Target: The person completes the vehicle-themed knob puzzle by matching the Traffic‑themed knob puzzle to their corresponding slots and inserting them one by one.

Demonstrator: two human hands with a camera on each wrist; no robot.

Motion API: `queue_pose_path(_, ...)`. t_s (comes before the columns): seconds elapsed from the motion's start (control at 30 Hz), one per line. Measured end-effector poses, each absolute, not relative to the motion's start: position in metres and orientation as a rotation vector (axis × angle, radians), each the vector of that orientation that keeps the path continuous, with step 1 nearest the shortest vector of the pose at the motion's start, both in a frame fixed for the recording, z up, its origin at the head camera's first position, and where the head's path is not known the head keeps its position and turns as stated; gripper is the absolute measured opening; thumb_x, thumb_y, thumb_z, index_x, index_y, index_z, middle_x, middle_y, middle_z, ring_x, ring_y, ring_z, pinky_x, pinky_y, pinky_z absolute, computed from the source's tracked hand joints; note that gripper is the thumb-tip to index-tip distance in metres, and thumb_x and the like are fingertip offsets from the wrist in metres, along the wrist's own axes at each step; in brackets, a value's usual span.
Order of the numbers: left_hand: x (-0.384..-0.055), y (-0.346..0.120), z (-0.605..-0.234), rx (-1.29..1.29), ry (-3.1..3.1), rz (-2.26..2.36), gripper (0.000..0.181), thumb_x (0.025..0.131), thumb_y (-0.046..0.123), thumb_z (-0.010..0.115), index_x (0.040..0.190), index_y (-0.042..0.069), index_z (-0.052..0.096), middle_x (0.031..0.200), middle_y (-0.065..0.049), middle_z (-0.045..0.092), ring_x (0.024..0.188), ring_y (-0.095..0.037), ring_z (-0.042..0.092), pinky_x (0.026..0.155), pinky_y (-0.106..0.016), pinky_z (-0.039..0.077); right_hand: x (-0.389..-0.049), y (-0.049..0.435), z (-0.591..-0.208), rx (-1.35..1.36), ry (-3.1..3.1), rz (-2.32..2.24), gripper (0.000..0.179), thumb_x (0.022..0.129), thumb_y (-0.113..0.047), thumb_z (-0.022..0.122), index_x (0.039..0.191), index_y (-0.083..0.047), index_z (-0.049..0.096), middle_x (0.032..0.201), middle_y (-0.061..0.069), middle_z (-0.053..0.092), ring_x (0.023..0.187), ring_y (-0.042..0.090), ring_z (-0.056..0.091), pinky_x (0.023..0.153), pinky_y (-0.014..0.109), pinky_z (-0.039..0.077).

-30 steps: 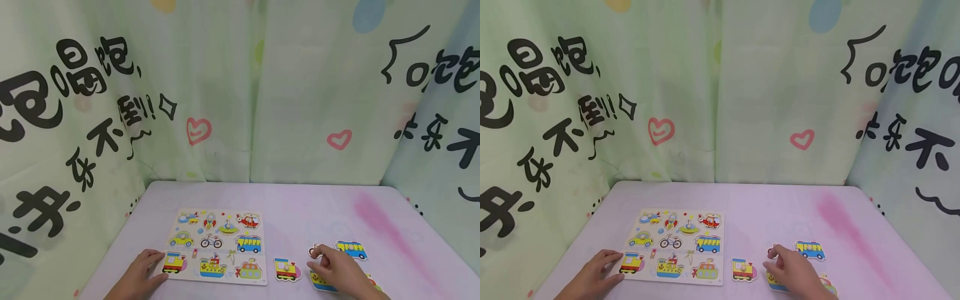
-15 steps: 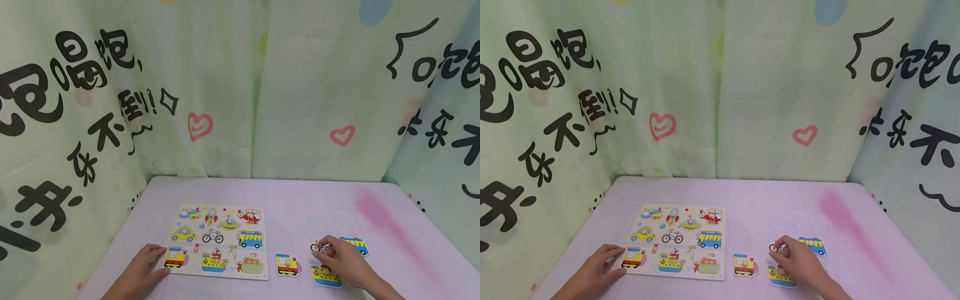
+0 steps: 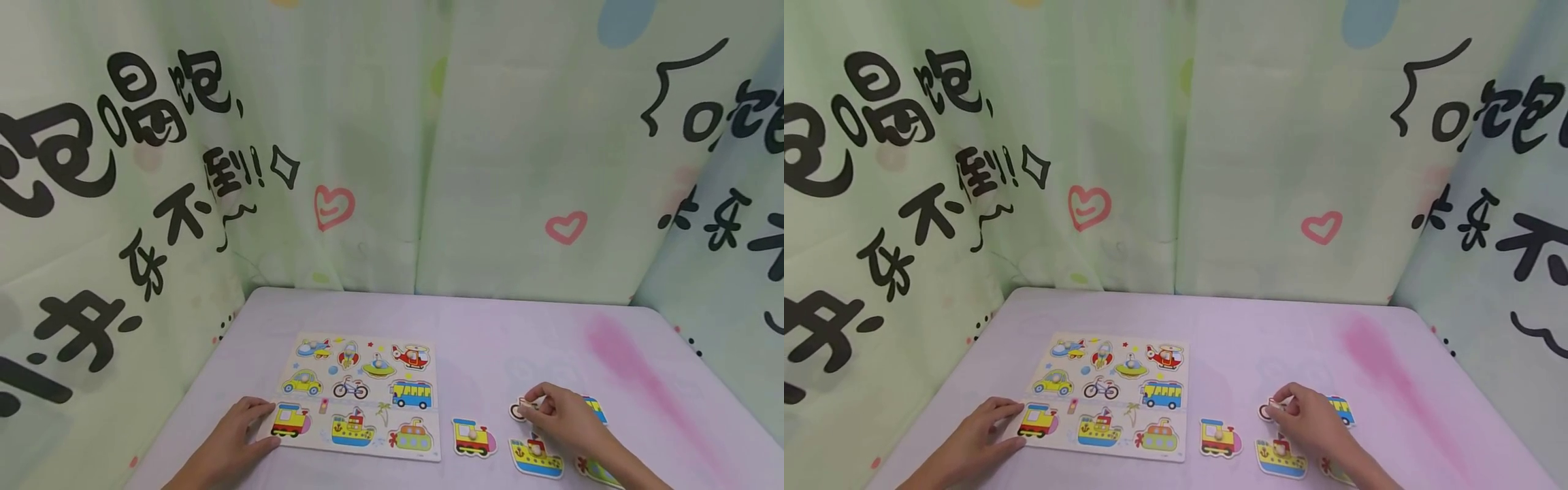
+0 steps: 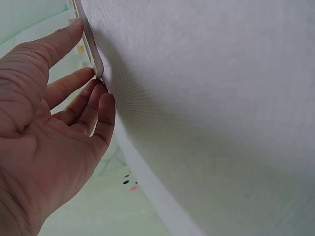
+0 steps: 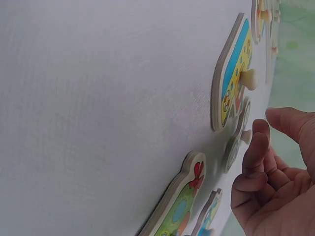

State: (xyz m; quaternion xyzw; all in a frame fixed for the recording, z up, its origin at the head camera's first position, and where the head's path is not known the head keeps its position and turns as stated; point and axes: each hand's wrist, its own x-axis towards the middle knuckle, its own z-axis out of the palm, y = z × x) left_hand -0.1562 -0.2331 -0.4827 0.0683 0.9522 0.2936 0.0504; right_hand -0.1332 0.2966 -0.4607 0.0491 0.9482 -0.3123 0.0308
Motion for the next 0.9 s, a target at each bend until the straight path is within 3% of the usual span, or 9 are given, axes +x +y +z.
queue_pose_path(0.9,-0.157,-0.235,-0.485,0.204,2.881,0.929,0.061,0.079,0.026,0.089,0.13,0.0,0.067,0.124,-0.006,0.058,0.117,-0.026,0.056,0.102,-0.051,0.052,-0.139,0.306,-0.472,0.115,2.939,-1.011,0.02,0.089,-0.02,0.079,0.099,-0.006,0.067,0.07,-0.001,0.054,0.063,0.013,0.047,0.054,0.022,0.037)
